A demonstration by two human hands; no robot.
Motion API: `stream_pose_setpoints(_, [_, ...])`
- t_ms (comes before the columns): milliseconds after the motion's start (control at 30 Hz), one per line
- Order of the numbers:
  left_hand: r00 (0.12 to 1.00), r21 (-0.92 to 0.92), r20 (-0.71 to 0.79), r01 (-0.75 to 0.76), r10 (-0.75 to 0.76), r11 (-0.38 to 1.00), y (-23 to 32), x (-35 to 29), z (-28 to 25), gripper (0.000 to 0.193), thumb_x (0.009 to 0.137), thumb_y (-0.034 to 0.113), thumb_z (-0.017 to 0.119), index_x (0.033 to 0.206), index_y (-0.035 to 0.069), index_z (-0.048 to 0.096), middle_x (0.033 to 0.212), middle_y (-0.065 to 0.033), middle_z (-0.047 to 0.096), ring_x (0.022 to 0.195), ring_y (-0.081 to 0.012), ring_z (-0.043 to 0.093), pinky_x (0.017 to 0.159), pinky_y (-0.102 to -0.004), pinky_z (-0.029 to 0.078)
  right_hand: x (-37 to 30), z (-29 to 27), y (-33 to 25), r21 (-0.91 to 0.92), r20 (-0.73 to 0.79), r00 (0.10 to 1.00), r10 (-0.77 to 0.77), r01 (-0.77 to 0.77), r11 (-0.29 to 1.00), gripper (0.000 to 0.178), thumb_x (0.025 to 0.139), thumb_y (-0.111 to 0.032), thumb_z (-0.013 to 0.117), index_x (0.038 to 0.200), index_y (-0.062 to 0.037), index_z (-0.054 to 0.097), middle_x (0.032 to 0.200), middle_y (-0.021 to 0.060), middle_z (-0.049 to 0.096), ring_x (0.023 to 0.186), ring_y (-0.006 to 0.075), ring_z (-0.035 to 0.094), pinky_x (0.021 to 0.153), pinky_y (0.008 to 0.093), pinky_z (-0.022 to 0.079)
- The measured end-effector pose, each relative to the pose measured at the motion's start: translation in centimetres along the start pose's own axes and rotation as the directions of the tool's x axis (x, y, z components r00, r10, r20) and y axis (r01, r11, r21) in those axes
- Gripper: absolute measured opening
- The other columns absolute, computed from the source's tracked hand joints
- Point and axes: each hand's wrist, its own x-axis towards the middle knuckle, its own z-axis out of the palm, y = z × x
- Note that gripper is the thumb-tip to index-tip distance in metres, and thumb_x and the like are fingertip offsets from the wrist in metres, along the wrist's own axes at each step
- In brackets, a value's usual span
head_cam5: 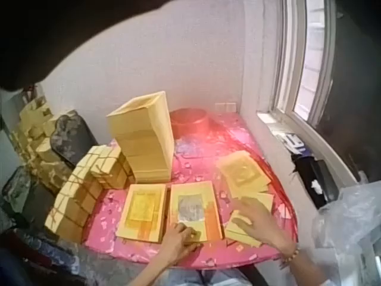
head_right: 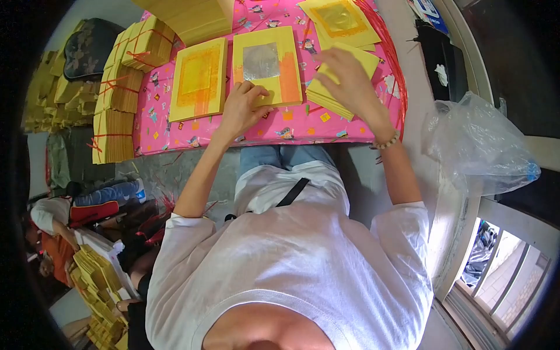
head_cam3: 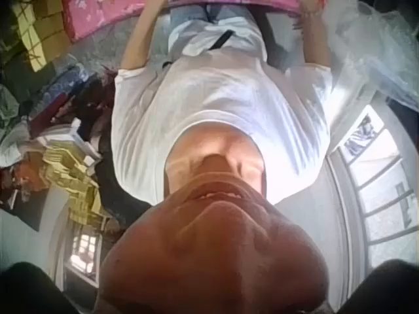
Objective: Stacking sheets of yellow joss paper and silver foil on a table.
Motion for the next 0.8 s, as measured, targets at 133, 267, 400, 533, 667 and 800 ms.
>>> stream_pose_setpoints(133, [0.998,0.026,0.012,-0.057,0.056,0.998,-0.5,0.1,0.0,0.03,0.066,0.021,0.075,0.093,0.011,0.063,0.087,-0.007,0.055,0.087,-0.0276,0.051,0.076,-0.0369,0.045,0.1,2.3,-1.8,-0.059,0.352,0.928,-0.124,0.155,0.986,0.033,0.074,-0.017,0.068,0.105,-0.0095,0.061,0.102,0.0081,0.06,0.104,0.0259,0.052,0.092,0.0378,0.038])
stream_pose_setpoints(267, [0.996,-0.037,0.018,-0.082,0.083,0.996,-1.2,0.2,-0.3,0.022,0.068,0.02,0.073,0.087,0.01,0.067,0.084,-0.0053,0.058,0.084,-0.0255,0.053,0.073,-0.0368,0.046,-0.1,4.5,-2.2,-0.139,0.455,0.875,-0.165,0.253,0.957,0.027,0.068,-0.017,0.071,0.092,-0.0071,0.063,0.093,0.0045,0.061,0.098,0.0242,0.053,0.087,0.0377,0.038])
stream_pose_setpoints(400, [0.999,-0.158,0.001,-0.05,0.05,0.986,-1.6,0.5,-0.1,0.015,0.071,0.021,0.071,0.08,0.008,0.069,0.079,-0.0062,0.06,0.079,-0.0253,0.054,0.069,-0.0368,0.046,0.3,4.7,-2.1,-0.148,0.466,0.872,-0.153,0.247,0.958,0.024,0.069,-0.018,0.071,0.088,-0.0066,0.063,0.091,0.0053,0.061,0.098,0.0241,0.053,0.088,0.0376,0.038])
stream_pose_setpoints(533, [1.0,-0.189,0.0,0.015,-0.016,0.982,-1.7,0.8,0.0,0.017,0.071,0.022,0.071,0.075,0.006,0.069,0.071,-0.0084,0.059,0.073,-0.0264,0.055,0.066,-0.0371,0.045,0.4,4.4,-2.0,-0.088,0.469,0.868,-0.165,0.231,0.969,0.018,0.073,-0.018,0.068,0.085,-0.0058,0.062,0.087,0.0063,0.061,0.096,0.0244,0.054,0.087,0.0375,0.038])
stream_pose_setpoints(667, [0.998,-0.22,0.001,0.057,-0.058,0.974,-1.9,1.1,0.1,0.019,0.071,0.024,0.071,0.074,0.005,0.069,0.068,-0.0082,0.059,0.07,-0.0259,0.055,0.064,-0.0369,0.045,0.5,4.3,-1.8,-0.064,0.451,0.875,-0.174,0.227,0.972,0.015,0.077,-0.019,0.065,0.084,-0.0058,0.062,0.086,0.0064,0.061,0.094,0.0245,0.054,0.085,0.0374,0.038])
stream_pose_setpoints(800, [0.996,-0.248,0.003,0.091,-0.093,0.964,-2.0,1.2,0.3,0.02,0.071,0.025,0.072,0.072,0.005,0.068,0.066,-0.008,0.058,0.068,-0.0252,0.055,0.063,-0.0364,0.045,0.7,4.5,-1.6,-0.05,0.476,0.865,-0.16,0.208,0.977,0.014,0.079,-0.019,0.063,0.084,-0.006,0.062,0.085,0.0059,0.06,0.094,0.0244,0.054,0.084,0.0375,0.038])
